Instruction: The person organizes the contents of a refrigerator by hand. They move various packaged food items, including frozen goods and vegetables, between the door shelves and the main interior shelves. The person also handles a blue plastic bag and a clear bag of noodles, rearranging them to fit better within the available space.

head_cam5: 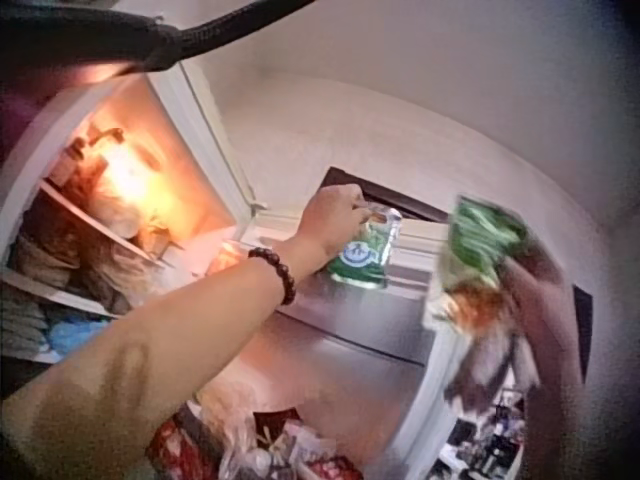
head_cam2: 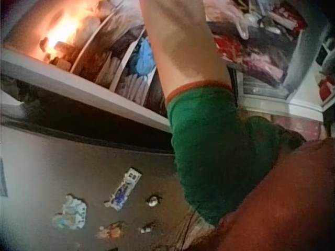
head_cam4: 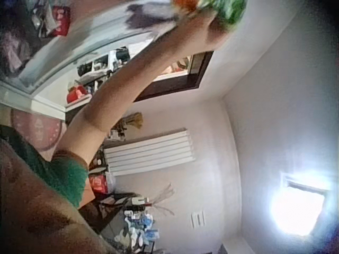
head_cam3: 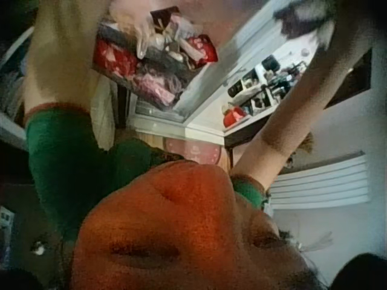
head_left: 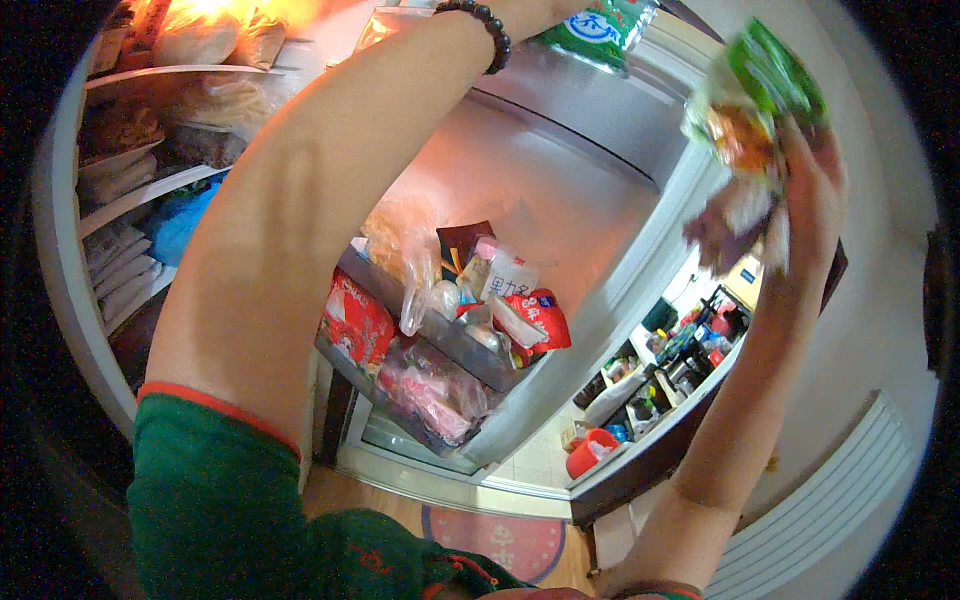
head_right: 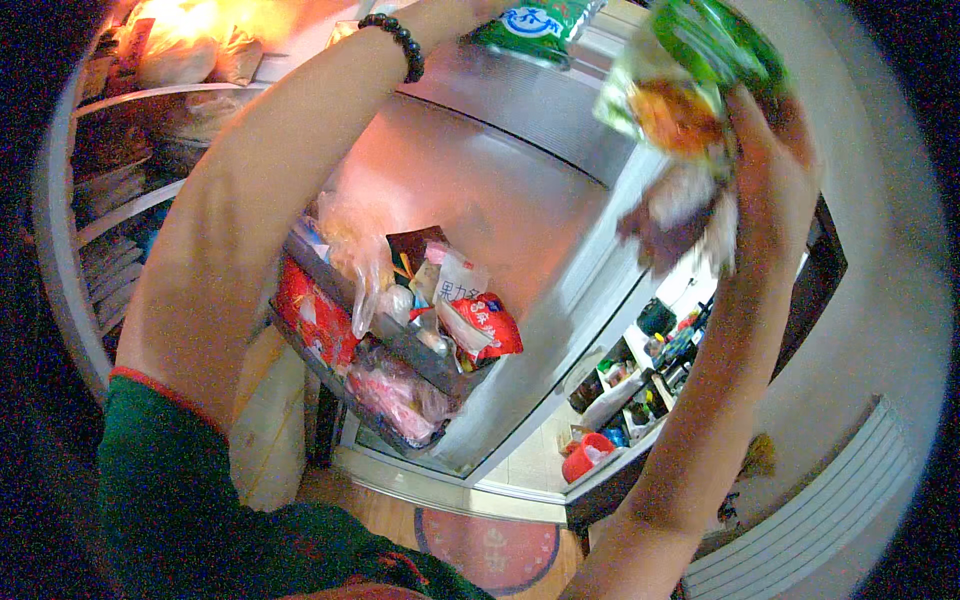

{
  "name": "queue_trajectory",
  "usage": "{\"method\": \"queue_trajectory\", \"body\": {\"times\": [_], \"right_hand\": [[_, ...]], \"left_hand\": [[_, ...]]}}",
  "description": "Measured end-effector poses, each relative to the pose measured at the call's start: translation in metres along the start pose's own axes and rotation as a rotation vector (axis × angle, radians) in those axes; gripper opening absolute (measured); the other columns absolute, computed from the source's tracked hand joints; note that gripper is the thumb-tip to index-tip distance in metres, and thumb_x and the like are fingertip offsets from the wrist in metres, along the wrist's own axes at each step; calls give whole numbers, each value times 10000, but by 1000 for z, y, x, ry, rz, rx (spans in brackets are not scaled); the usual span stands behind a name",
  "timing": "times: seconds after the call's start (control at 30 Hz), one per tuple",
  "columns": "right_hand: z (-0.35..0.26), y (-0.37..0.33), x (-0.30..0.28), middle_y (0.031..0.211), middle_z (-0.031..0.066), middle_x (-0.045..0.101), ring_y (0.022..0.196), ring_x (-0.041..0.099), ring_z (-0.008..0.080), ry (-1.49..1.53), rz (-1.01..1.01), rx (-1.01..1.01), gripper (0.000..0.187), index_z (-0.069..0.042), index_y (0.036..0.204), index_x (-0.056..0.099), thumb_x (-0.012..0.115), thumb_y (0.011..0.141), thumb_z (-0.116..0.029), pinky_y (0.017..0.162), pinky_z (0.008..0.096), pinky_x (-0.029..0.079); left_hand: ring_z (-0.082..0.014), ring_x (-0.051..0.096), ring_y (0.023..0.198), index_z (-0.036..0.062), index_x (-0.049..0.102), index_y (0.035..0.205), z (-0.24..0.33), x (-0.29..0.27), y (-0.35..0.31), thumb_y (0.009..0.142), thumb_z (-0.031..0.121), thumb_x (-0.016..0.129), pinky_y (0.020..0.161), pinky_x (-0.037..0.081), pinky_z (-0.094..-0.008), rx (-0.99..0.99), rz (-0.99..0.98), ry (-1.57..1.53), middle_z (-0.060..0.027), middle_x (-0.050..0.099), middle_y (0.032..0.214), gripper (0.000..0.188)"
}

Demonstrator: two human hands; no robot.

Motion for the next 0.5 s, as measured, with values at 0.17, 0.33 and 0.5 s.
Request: {"method": "queue_trajectory", "body": {"times": [0.17, 0.33, 0.5], "right_hand": [[27, 117, 40, 961, 100, 639, 850, 604, 171, -113, -228, 91, 301, 20, 1085, 588, 581, 838, -152, 758, 287, 479], [56, 134, 111, 846, 100, 640, 741, 604, 179, -269, -362, 236, 249, 31, 1010, 611, 586, 801, -101, 652, 354, 493], [89, 135, 111, 859, 116, 657, 748, 616, 189, -431, -399, 83, 274, 35, 987, 622, 671, 793, -152, 686, 333, 491]], "left_hand": [[-332, 643, 700, -36, 617, 751, -7, 10, 3, 787, 227, 669, 617, 494, -387, -124, 29, -236, -215, 633, 718, 270], [-187, 616, 630, -27, 641, 809, -56, 22, 30, 834, 146, 612, 576, 487, -311, -232, -64, -550, -102, 654, 712, 178], [-205, 624, 694, -6, 617, 911, -61, 53, 13, 907, 166, 544, 639, 525, -345, -659, -82, -1372, -92, 643, 801, 188]]}}
Point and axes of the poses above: each hand's wrist, its own y-axis towards the middle knuckle, its own x-axis out of the palm, z = x × y, the point moved 2 cm from there along y, towards the middle knuckle
